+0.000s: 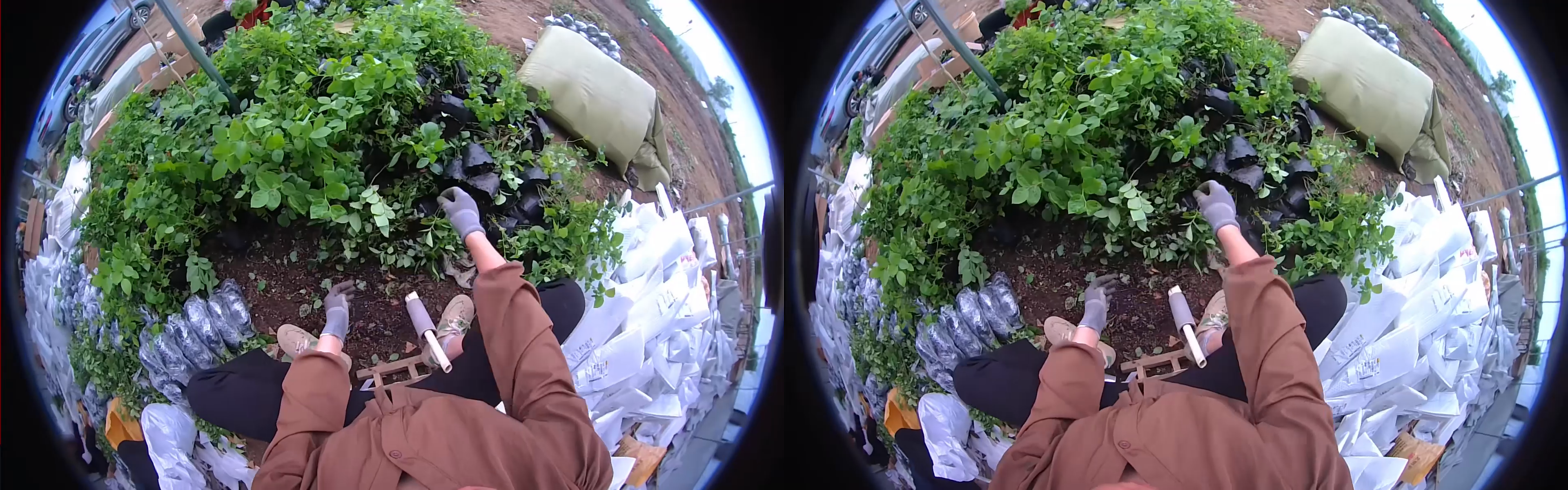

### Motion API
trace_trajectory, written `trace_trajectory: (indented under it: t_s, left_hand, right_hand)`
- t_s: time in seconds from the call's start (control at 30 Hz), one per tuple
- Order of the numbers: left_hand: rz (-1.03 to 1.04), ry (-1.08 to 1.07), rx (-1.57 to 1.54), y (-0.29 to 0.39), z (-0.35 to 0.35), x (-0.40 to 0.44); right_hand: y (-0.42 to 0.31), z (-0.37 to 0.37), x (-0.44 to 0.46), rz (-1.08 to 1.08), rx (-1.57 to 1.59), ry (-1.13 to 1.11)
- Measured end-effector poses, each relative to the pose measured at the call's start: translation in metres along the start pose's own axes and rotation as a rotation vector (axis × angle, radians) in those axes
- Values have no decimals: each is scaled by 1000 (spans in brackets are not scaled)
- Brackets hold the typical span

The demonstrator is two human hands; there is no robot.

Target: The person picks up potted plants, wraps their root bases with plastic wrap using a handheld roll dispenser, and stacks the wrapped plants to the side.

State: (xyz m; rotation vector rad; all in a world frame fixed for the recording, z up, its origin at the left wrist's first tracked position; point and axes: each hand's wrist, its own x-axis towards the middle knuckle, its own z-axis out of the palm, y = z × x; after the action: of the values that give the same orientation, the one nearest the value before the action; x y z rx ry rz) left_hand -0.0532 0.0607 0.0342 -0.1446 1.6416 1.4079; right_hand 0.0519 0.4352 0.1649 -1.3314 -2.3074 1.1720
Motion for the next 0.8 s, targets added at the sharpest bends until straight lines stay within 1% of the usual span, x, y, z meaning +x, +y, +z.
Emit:
trace_trajectory:
  t_s: [0.03, 0.07, 0.1, 0.13, 0.17, 0.2, 0.27, 0.3, 0.33, 0.37, 0.4, 0.43, 0.47, 0.53, 0.57, 0.6, 0.63, 0.67, 0.7, 0.73, 0.77, 0.8]
  left_hand:
    - [-37, -16, -136, 15, -1, -14]
    - [-74, -25, -225, 18, -1, -12]
    - [-112, -29, -313, 22, -2, -9]
    - [-151, -26, -403, 25, -3, -7]
    - [-206, 46, -317, 35, 6, -7]
    - [-220, 54, -249, 50, 16, -17]
    - [-307, 24, -189, 34, 13, 1]
    - [-269, -4, -133, 55, 22, -23]
    - [-289, 11, -114, 55, 26, -26]
    - [-246, 22, -108, 55, 28, -31]
    - [-274, 42, -113, 58, 34, -33]
    - [-323, 55, -117, 55, 35, -28]
    - [-362, 31, -120, 53, 39, -25]
    - [-271, -31, -135, 39, 45, -28]
    - [-251, -79, -143, 44, 51, -36]
    - [-274, -125, -161, 43, 57, -37]
    - [-258, -175, -184, 45, 62, -39]
    - [-241, -221, -208, 44, 65, -48]
    - [-230, -224, -263, 43, 67, -59]
    - [-204, -232, -316, 47, 68, -70]
    - [-163, -246, -365, 56, 68, -74]
    - [-107, -296, -454, 56, 64, -79]
  right_hand:
    - [20, -17, 27, -97, -311, 223]
    - [12, -41, 31, 13, -523, 279]
    - [27, -53, 50, 114, -652, 179]
    - [29, -62, 56, 165, -808, 103]
    - [37, -63, 58, 141, -933, 75]
    - [46, -61, 61, 104, -970, 81]
    - [88, -49, 76, -6, -1001, 189]
    - [87, -47, 70, 19, -975, 200]
    - [90, -46, 68, 10, -920, 198]
    - [78, -48, 61, 38, -846, 162]
    - [72, -53, 59, 63, -634, 80]
    - [104, -49, 73, -6, -523, 146]
    - [97, -53, 69, 80, -452, 95]
    - [84, -48, 44, 132, -45, 145]
    - [76, -40, 22, 226, 259, 82]
    - [58, -30, 8, 294, 572, 31]
    - [40, -19, -13, 361, 776, -62]
    - [24, 0, -34, 422, 987, -55]
    - [7, 15, -62, 415, 1060, -138]
    - [-20, 29, -90, 491, 1212, -199]
    - [-24, 51, -104, 648, 1250, -265]
    - [-29, 68, -123, 621, 1330, -363]
